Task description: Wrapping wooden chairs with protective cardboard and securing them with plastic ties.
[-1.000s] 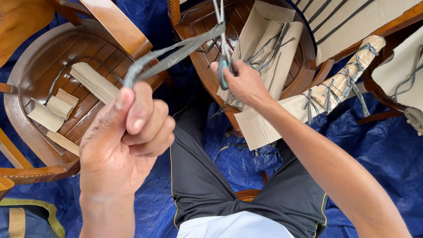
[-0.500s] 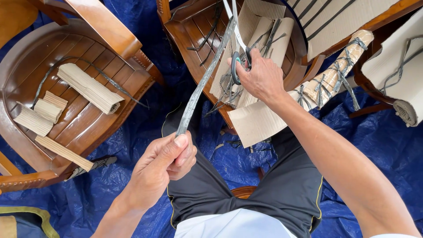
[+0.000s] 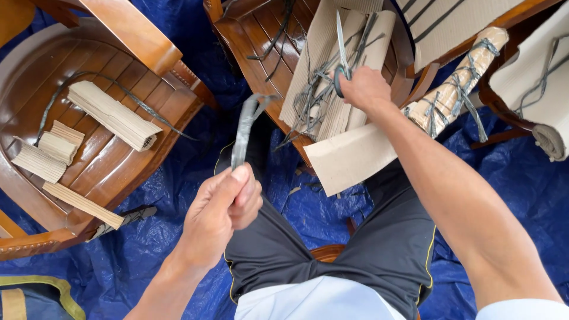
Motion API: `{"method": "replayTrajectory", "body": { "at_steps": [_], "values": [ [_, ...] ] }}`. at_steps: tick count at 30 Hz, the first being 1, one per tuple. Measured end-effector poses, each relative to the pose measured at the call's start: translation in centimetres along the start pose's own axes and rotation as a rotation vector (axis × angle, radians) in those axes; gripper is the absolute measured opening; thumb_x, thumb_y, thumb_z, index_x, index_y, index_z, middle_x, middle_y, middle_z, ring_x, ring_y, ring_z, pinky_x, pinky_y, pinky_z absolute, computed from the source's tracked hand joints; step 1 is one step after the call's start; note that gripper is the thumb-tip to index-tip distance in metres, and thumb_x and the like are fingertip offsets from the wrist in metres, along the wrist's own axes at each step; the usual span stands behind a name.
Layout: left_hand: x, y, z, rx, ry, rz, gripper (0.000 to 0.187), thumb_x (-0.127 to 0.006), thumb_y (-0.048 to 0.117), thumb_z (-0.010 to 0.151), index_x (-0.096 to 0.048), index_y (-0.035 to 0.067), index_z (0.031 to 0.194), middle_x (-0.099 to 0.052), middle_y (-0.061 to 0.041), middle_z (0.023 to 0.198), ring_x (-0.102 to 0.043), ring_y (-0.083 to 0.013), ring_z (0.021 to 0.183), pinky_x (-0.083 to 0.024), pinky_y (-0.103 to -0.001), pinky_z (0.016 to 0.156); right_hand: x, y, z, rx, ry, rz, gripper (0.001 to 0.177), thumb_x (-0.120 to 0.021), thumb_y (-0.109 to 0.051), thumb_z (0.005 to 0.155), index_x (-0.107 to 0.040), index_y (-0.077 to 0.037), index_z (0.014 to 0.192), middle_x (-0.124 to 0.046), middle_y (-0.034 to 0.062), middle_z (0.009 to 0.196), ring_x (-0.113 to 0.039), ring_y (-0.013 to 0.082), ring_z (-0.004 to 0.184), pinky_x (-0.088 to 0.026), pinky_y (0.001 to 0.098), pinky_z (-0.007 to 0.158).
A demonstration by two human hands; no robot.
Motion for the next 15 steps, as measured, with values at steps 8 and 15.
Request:
{"method": "replayTrajectory", "body": {
  "at_steps": [8, 15],
  "values": [
    [0.3, -1.9, 5.3, -0.046, 0.103, 0.315, 0.039, -0.043, 0.037, 0.111, -0.053, 0.010, 0.084, -0.038, 0.007, 0.067, -0.031, -0.0030, 0.057, -0.024, -0.023, 0.050, -3.2, 4.3, 6.6, 0.046, -0.099, -0.417, 0.032, -0.071, -0.036, 0.092, -0.075, -0.003, 0.090, -0.068, 0.0093, 0.071, -0.073, 0.0212, 0.074, -0.061, 0.0402, 0.072],
    [-1.4, -3.3, 9.1, -0.375, 0.112, 0.697, 0.041, -0.044, 0.035, 0.115, -0.058, 0.004, 0.091, -0.052, -0.002, 0.075, -0.044, -0.0108, 0.067, -0.039, -0.029, 0.059, 0.8, -3.1, -2.0, 0.107, -0.141, 0.057, 0.040, -0.052, -0.039, 0.108, -0.075, -0.006, 0.104, -0.073, 0.0148, 0.087, -0.068, 0.0268, 0.080, -0.056, 0.0442, 0.076]
  ]
}}
Point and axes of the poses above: each hand's wrist, its own z-axis towards the middle knuckle, its own x-axis out of the back of the hand, y = z × x, the point moved 1 cm from there along z, towards the middle knuckle
